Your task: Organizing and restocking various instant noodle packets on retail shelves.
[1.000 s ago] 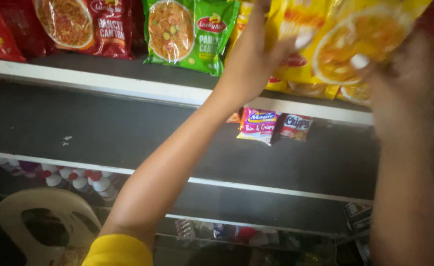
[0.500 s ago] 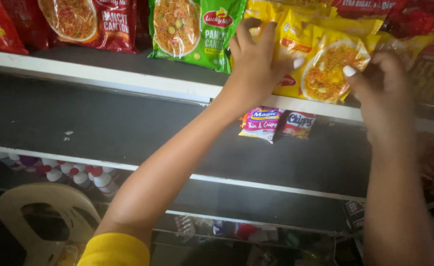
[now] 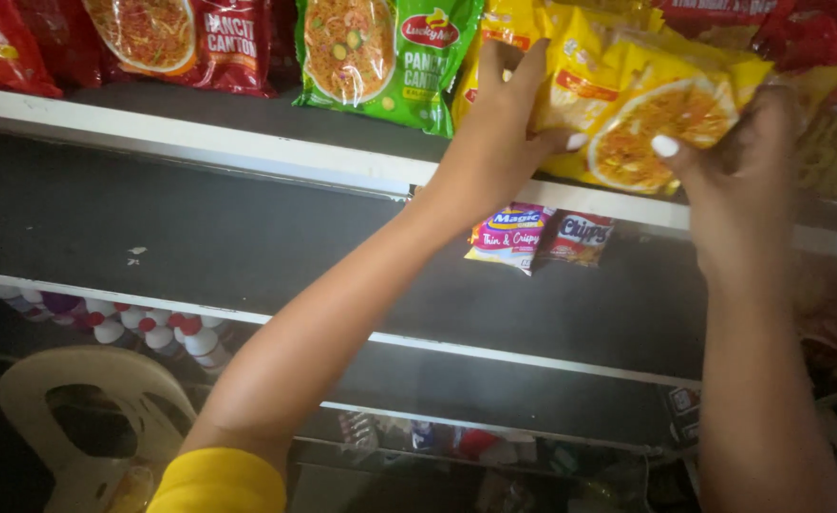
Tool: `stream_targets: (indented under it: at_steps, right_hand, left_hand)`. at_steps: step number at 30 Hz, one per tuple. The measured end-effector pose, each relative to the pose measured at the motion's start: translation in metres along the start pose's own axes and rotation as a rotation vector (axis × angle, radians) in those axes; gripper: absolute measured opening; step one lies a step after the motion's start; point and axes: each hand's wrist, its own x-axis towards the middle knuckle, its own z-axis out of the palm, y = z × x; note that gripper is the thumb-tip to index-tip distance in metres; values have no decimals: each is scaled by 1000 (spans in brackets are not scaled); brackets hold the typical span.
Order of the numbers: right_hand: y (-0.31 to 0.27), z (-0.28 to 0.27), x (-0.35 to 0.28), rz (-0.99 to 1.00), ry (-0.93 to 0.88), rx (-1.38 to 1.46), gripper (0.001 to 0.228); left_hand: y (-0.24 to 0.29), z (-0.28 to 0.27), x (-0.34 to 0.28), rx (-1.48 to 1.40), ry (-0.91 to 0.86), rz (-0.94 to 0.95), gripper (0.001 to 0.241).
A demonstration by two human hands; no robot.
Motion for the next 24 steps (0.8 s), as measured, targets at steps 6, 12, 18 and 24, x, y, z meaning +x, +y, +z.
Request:
stream_targets:
  at_steps: [6,12,18,24]
  right_hand:
    - [24,-2,-4,-185,-6,-19,43]
    - [17,6,-9,-41,8,-23,47]
    - [26,-13,-10,-357,108,-137,49]
    - [-30,-29,9,131,139,-395,38]
  left_hand:
    - [-3,-1,-1,-65,102,67,88]
    - [15,-4,-6,115,109,41,86]
    - [34,-18,-7,89,269,224,70]
    - [90,-84,0,145,133,489,58]
